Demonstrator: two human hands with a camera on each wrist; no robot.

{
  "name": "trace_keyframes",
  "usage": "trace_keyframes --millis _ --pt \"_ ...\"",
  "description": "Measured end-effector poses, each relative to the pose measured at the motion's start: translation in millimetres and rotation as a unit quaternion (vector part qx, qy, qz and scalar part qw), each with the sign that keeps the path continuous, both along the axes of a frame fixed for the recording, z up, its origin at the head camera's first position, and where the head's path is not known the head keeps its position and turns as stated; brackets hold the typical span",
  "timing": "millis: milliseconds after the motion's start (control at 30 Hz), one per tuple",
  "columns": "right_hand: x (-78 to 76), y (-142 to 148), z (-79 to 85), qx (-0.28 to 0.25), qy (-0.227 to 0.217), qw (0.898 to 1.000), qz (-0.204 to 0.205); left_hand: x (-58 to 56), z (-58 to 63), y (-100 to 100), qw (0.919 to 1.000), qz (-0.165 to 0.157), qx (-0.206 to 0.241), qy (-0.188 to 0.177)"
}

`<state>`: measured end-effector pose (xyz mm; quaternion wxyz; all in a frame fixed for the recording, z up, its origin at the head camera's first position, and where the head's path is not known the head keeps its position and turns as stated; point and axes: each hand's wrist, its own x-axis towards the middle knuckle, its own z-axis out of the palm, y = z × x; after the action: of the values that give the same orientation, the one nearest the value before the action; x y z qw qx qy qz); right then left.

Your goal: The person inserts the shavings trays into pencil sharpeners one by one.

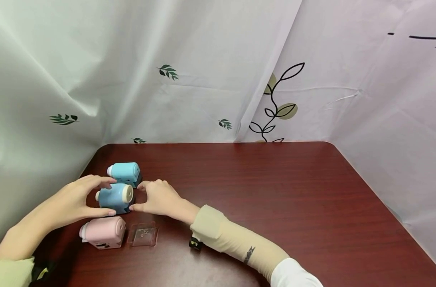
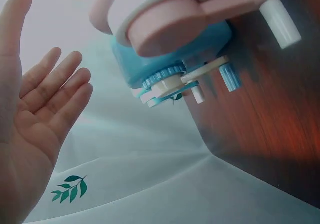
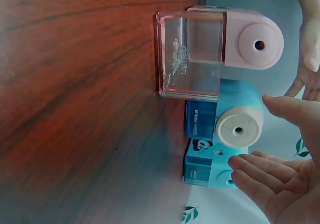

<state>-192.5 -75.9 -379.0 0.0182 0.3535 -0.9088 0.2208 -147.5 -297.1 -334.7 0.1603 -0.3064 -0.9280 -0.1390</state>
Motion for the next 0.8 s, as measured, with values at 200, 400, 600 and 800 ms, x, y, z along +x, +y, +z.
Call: trace_keyframes --millis 200,400,600,800 --pt "8.7 1.9 1.0 0.008 0.006 1.0 0.005 14.1 1.0 2.1 0.9997 0.014 0.002 -0.021" --pt "17.0 3.7 1.2 0.015 0.005 1.0 0.015 23.0 -4.7 3.4 0.9997 0.011 0.004 -0.021" --pt "23.6 4.4 -1.0 0.03 0.021 0.999 0.032 26.7 -14.4 0.8 0.9997 -0.004 0.015 -0.016" --pt "31.5 6.4 -3.6 0.043 0.007 0.998 0.043 32.8 -21.7 0.7 0.9996 -0.003 0.016 -0.023"
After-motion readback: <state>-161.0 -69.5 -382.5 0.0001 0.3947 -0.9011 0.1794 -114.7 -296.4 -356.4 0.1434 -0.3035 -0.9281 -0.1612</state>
